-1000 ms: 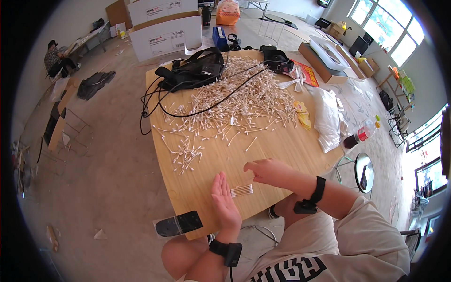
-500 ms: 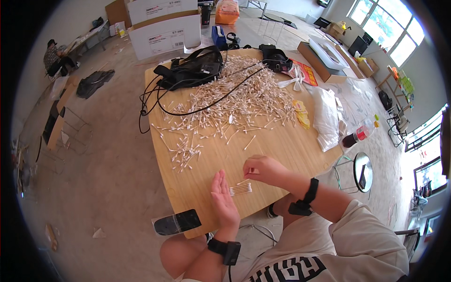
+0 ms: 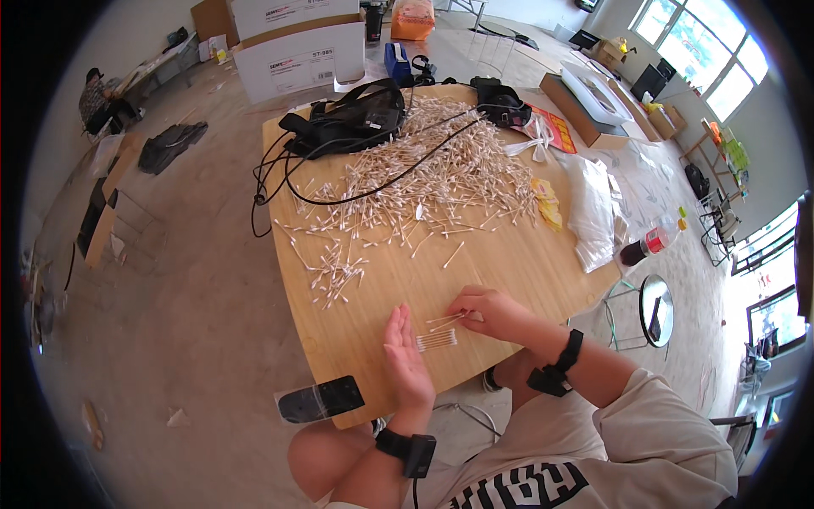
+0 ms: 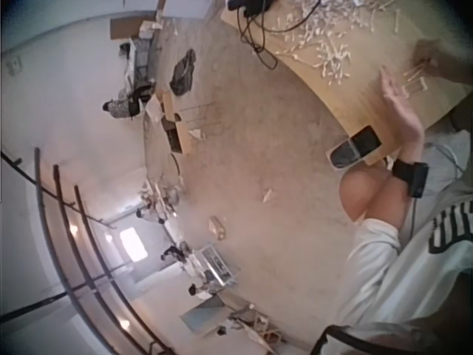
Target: The recorder is sorting and aligning cotton swabs on a wooden table into organized rows.
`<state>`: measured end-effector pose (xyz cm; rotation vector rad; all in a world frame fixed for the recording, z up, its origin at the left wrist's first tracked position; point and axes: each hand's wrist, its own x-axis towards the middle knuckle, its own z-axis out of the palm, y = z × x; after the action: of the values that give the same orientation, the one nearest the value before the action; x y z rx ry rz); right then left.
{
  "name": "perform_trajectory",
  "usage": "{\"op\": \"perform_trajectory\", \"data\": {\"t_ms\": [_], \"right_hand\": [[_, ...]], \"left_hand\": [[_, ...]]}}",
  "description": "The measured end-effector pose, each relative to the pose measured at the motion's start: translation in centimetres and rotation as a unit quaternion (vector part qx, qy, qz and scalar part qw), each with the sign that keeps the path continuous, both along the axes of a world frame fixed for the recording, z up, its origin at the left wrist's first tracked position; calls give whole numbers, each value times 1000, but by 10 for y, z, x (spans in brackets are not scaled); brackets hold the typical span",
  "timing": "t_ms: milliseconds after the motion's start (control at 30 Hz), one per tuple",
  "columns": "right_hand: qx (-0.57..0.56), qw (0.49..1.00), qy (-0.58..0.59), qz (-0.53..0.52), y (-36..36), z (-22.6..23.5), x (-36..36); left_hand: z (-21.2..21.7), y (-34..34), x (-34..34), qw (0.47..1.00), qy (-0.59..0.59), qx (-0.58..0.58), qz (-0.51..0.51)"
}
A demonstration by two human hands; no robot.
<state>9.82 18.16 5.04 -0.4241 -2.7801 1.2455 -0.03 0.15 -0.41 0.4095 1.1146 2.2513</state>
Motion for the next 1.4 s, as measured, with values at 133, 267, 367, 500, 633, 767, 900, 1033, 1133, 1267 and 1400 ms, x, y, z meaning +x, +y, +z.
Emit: {"op": "perform_trajectory", "data": {"t_ms": [133, 267, 367, 500, 633, 767, 900, 1033, 1133, 1267, 1400], "right_hand": [[-18, 1000, 6, 19, -11, -1, -2], [-39, 999, -7, 22, -15, -3, 1], [-37, 999, 1, 18, -17, -6, 3], [-34, 999, 1, 12, -24, -4, -6], [-14, 999, 21, 30, -28, -4, -10], [-147, 973, 23, -178, -30, -12, -1], [-470, 810, 214, -280, -60, -39, 19], [-420, 820, 285, -263, -100, -48, 6], [-408, 822, 306, -253, -109, -49, -1], [-410, 820, 323, -235, -109, -50, -4], [-408, 818, 325, -244, -111, -49, -6]], "left_hand": [[5, 0, 0, 1000, -9, -9, -1], [4, 0, 0, 1000, -14, -7, 3], [3, 0, 0, 1000, -13, -4, 1], [4, 0, 0, 1000, -8, -5, -3], [2, -1, -1, 1000, -5, -7, -4], [0, -1, 0, 1000, -8, -3, -1], [-2, 3, 2, 1000, 12, 6, -1], [1, 1, 1, 1000, 9, -6, 3], [4, 0, 1, 1000, 6, -17, 0], [5, -1, 2, 1000, -2, -25, -3], [3, -1, 1, 1000, 3, -19, -3]]}}
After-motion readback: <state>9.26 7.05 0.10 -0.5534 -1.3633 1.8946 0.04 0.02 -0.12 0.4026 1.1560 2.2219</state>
